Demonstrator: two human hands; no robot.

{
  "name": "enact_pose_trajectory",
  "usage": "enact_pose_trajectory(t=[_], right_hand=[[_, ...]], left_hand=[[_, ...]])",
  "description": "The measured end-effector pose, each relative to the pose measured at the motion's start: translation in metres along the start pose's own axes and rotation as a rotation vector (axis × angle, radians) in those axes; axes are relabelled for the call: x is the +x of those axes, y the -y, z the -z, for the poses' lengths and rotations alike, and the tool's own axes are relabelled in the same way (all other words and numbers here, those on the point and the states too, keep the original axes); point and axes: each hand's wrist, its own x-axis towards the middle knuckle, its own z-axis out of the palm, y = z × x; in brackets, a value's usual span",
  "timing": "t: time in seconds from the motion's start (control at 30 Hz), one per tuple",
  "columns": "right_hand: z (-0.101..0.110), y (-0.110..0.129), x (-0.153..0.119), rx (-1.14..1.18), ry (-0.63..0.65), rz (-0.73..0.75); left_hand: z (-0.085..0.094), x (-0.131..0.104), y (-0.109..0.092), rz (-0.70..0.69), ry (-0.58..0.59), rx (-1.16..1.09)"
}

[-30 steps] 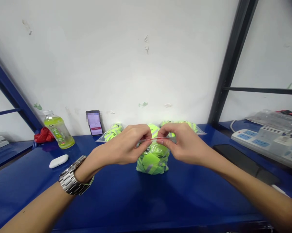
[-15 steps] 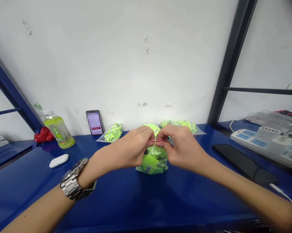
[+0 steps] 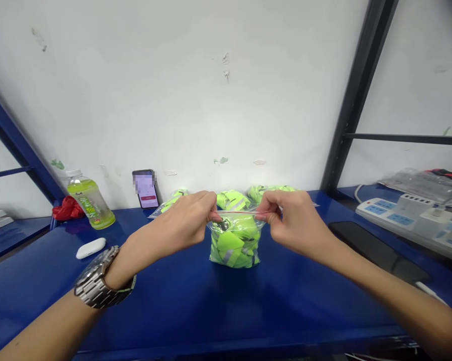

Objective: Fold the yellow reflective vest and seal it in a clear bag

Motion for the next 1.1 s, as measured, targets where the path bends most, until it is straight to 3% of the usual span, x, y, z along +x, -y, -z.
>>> enact_pose_trajectory(t=[0.2,0.37,0.47,0.63,0.73,0.87,0.93,1.03,1.1], right_hand=[[-0.006,-0.004,0.004,0.056,-0.037,-0.048],[0.005,-0.004,0.002,0.175,0.052,-0.030],[0.006,-0.001,-0.002,0.220,0.066,-0.022],[0.004,0.014,-0.004,0.370,0.061,-0.120],[0.002,0.033,0.000,0.488,0.101,-0.138],[-0.002,0.047,0.011,0.641,0.247,-0.133],[-0.004,0.040,0.018,0.674,0.214,-0.098],[-0.007,0.014,0.028,0.640,0.018,-0.112],[-0.013,-0.005,0.029,0.608,-0.034,-0.180]], left_hand=[[-0.004,-0.003,0.003,-0.030,-0.105,-0.039],[0.002,-0.013,0.009,-0.009,-0.014,-0.036],[0.003,-0.017,0.009,-0.010,-0.029,-0.032],[0.017,-0.023,-0.002,0.024,-0.005,-0.200],[0.025,-0.028,-0.019,0.051,0.092,-0.289],[0.029,-0.025,-0.028,0.047,0.266,-0.180],[0.032,-0.019,-0.017,0.032,0.188,-0.080],[0.028,-0.010,0.014,0.008,-0.145,0.079],[0.013,-0.010,0.035,-0.014,-0.316,0.161]])
